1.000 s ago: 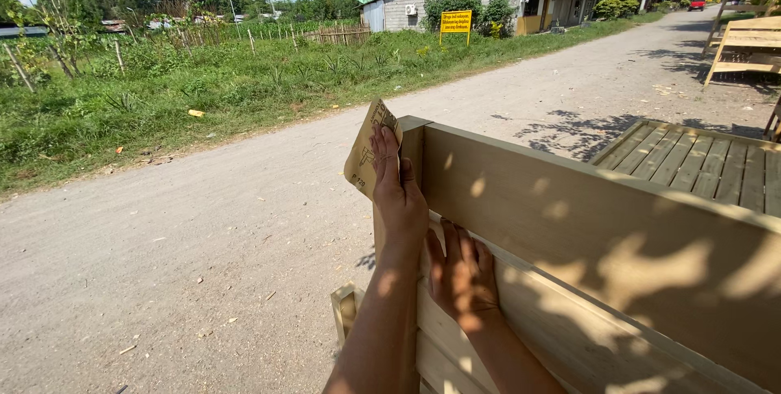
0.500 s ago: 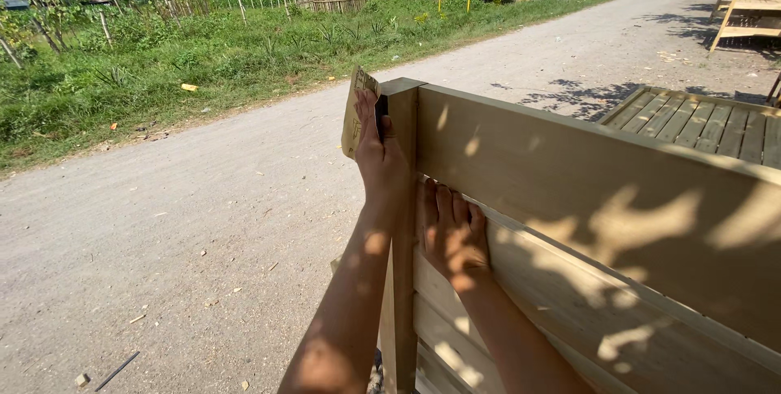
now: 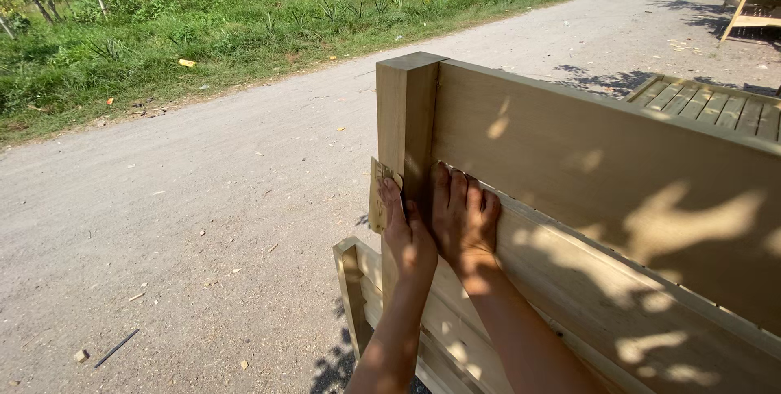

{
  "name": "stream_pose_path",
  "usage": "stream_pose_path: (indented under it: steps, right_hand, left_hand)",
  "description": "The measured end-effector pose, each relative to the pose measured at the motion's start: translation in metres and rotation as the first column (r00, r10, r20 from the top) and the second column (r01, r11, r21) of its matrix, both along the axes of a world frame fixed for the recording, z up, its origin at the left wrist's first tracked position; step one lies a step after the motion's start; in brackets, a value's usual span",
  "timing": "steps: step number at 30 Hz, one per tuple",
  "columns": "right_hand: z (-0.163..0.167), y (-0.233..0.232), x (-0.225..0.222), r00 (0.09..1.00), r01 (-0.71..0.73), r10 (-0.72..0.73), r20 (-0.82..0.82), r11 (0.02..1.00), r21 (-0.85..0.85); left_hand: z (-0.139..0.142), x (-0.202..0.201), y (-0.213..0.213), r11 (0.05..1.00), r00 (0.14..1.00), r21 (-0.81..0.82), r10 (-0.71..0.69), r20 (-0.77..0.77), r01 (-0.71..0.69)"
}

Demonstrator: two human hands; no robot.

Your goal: The person sands a wooden bench frame outdoors using sheets of sandpaper held by hand. They work along the edges and rails of the frame, then move to the slatted seat and backrest, rubbing the sandpaper across the wood surfaces and edges one section at a time.

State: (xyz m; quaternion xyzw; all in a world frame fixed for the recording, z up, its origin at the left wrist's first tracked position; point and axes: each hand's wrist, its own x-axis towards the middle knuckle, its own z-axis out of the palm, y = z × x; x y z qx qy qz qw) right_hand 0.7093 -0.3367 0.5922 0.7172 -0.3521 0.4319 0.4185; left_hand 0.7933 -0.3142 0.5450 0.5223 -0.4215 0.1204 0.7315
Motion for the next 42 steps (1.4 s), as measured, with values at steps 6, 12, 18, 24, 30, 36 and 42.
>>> stream_pose_path:
  steps: [6,12,18,24,30,36,42]
  right_hand:
    - [0.001,-0.006,0.003,0.999,-0.022,0.019,0.046,0.998,0.062]
    - [0.003,0.0,0.004,0.998,0.028,-0.027,0.064,1.0,-0.005]
    - [0.015,0.009,0.004,0.996,0.025,-0.019,0.082,0.998,-0.066]
    - [0.015,0.012,0.0,0.998,-0.007,0.009,0.062,0.999,-0.044]
    - [0.013,0.011,-0.003,0.999,0.042,-0.041,0.018,0.998,-0.054]
    - [0.015,0.013,-0.003,0.999,0.053,-0.053,-0.01,0.998,0.021]
    - [0.016,0.014,-0.003,1.0,-0.001,0.0,0.017,0.999,0.047]
  left_hand:
    - [0.098,0.012,-0.026,0.99,0.962,-0.12,-0.036,0.27,0.071]
    - [-0.045,-0.009,0.055,0.949,0.941,0.143,-0.245,-0.233,0.282]
    - [0.085,0.029,-0.003,0.999,0.983,-0.004,-0.039,0.178,0.04]
    - [0.136,0.051,-0.03,0.989,0.984,-0.109,-0.083,0.157,0.101]
    - [-0.128,0.011,0.018,0.929,0.615,0.071,-0.181,-0.767,0.362]
    - [-0.153,-0.003,0.011,0.998,0.943,0.042,-0.04,-0.329,0.057]
    - [0.046,0.02,-0.006,0.999,0.998,-0.013,-0.039,0.059,0.04]
